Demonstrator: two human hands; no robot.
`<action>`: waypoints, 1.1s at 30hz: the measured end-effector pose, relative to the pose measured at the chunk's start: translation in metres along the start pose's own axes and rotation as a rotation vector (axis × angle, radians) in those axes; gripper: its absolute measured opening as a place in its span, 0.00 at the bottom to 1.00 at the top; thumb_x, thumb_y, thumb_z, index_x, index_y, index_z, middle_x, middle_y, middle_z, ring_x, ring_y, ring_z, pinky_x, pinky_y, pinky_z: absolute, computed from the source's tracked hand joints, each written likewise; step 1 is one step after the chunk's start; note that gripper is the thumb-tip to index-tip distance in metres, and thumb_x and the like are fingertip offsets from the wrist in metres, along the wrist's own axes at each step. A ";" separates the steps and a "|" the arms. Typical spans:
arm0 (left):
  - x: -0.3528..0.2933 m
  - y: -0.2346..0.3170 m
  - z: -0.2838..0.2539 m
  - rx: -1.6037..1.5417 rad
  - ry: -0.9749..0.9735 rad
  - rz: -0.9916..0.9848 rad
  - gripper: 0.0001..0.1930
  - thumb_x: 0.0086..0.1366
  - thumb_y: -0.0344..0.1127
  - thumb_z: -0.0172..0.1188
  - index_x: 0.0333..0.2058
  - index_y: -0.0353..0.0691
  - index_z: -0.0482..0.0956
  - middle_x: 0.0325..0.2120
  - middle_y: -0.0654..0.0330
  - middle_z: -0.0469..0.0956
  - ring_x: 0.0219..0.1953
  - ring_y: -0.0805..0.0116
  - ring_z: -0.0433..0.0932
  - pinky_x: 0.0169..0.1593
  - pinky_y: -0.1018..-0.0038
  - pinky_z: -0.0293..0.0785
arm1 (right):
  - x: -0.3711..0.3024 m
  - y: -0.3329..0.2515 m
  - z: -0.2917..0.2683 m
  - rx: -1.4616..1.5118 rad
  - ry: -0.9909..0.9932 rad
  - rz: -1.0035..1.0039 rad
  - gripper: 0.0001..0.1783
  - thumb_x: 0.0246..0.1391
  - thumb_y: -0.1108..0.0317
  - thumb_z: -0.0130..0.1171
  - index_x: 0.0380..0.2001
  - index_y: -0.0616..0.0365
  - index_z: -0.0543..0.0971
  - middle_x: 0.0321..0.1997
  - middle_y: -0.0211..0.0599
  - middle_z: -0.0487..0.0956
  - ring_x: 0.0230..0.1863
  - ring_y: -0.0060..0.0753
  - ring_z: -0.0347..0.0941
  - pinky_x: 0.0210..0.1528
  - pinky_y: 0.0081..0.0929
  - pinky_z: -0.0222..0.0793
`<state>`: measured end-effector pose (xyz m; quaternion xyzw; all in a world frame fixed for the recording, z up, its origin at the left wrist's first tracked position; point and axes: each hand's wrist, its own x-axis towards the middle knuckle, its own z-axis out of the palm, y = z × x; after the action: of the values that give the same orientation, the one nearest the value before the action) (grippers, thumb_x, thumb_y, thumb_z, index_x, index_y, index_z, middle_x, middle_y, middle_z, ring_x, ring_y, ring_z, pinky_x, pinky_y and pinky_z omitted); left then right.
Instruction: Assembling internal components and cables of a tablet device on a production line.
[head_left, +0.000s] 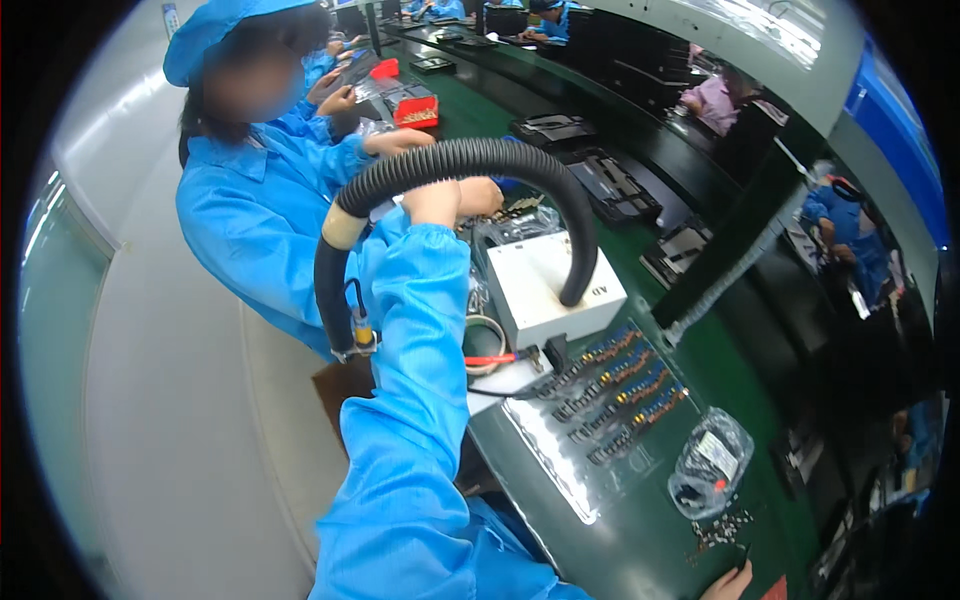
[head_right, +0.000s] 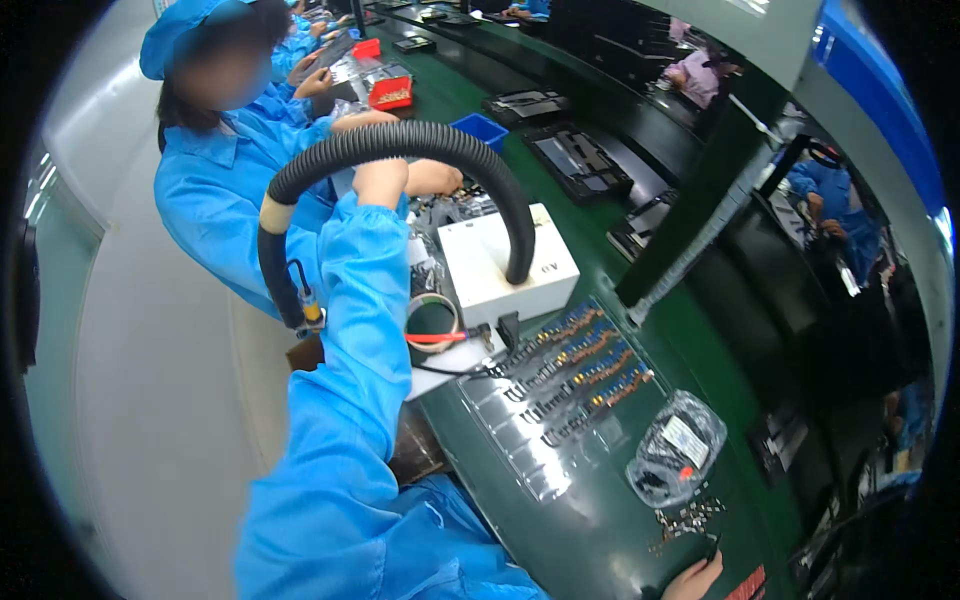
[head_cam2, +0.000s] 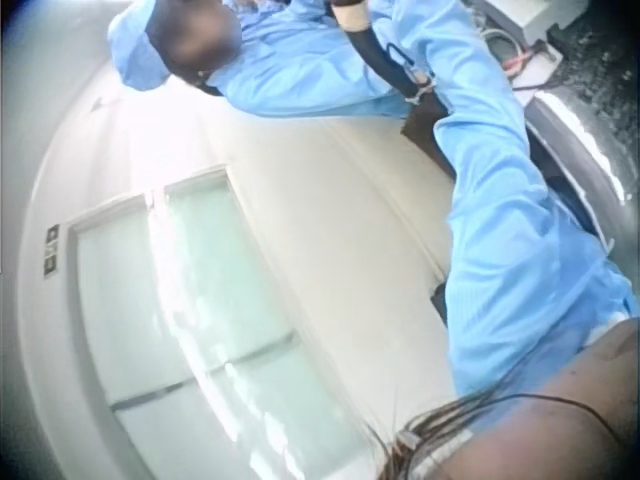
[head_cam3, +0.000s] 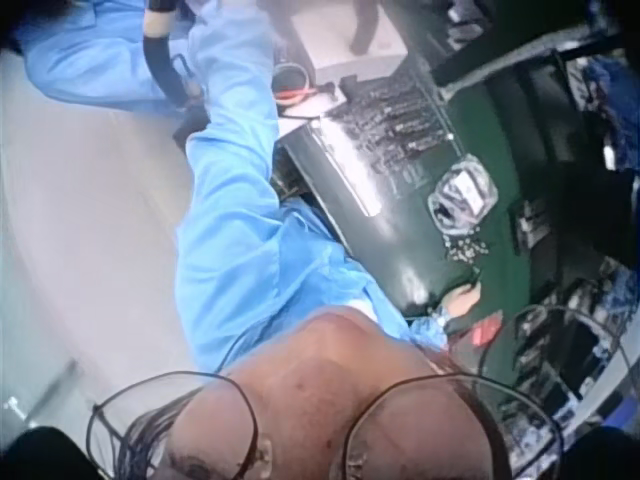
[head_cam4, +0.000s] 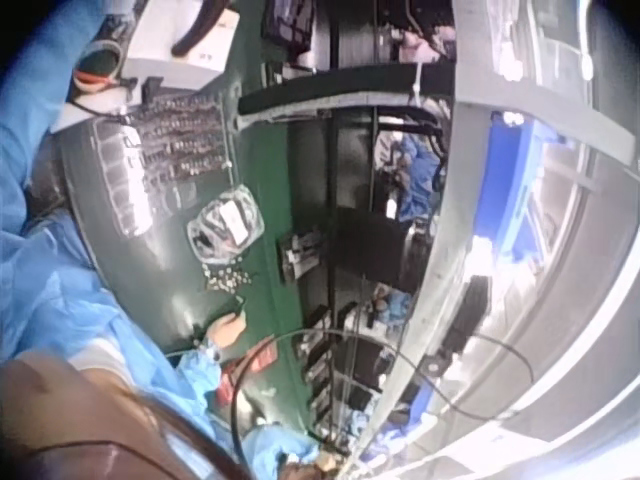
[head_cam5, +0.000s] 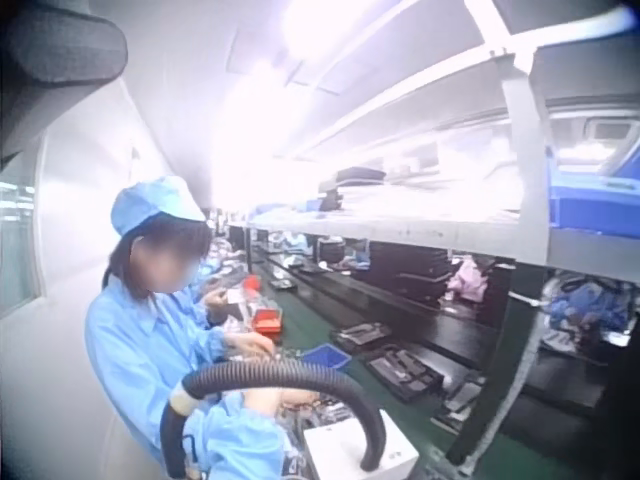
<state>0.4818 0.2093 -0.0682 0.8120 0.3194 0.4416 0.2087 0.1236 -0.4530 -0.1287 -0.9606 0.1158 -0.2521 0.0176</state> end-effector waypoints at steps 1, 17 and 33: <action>0.002 0.006 -0.006 -0.076 -0.152 0.050 0.24 0.57 0.48 0.48 0.47 0.37 0.71 0.50 0.44 0.66 0.55 0.52 0.62 0.58 0.62 0.54 | 0.002 0.005 -0.001 -0.058 0.024 -0.054 0.14 0.49 0.77 0.50 0.40 0.69 0.72 0.39 0.52 0.73 0.40 0.47 0.70 0.48 0.31 0.64; -0.032 0.091 -0.100 0.526 -0.402 0.378 0.15 0.59 0.42 0.48 0.43 0.48 0.74 0.44 0.53 0.71 0.48 0.52 0.69 0.51 0.61 0.63 | 0.003 0.002 0.004 0.004 -0.029 -0.019 0.14 0.48 0.76 0.50 0.40 0.68 0.72 0.39 0.52 0.73 0.42 0.50 0.69 0.49 0.33 0.63; -0.323 0.091 -0.146 -1.215 -0.519 0.716 0.09 0.37 0.22 0.58 0.12 0.40 0.66 0.10 0.63 0.62 0.11 0.63 0.63 0.15 0.72 0.57 | -0.044 0.135 0.069 0.172 0.389 0.483 0.22 0.60 0.63 0.42 0.51 0.70 0.63 0.54 0.55 0.65 0.52 0.45 0.63 0.55 0.29 0.58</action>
<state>0.2567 -0.0739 -0.1245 0.6862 -0.3236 0.3756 0.5323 0.0908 -0.5758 -0.2224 -0.8341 0.3201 -0.4283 0.1354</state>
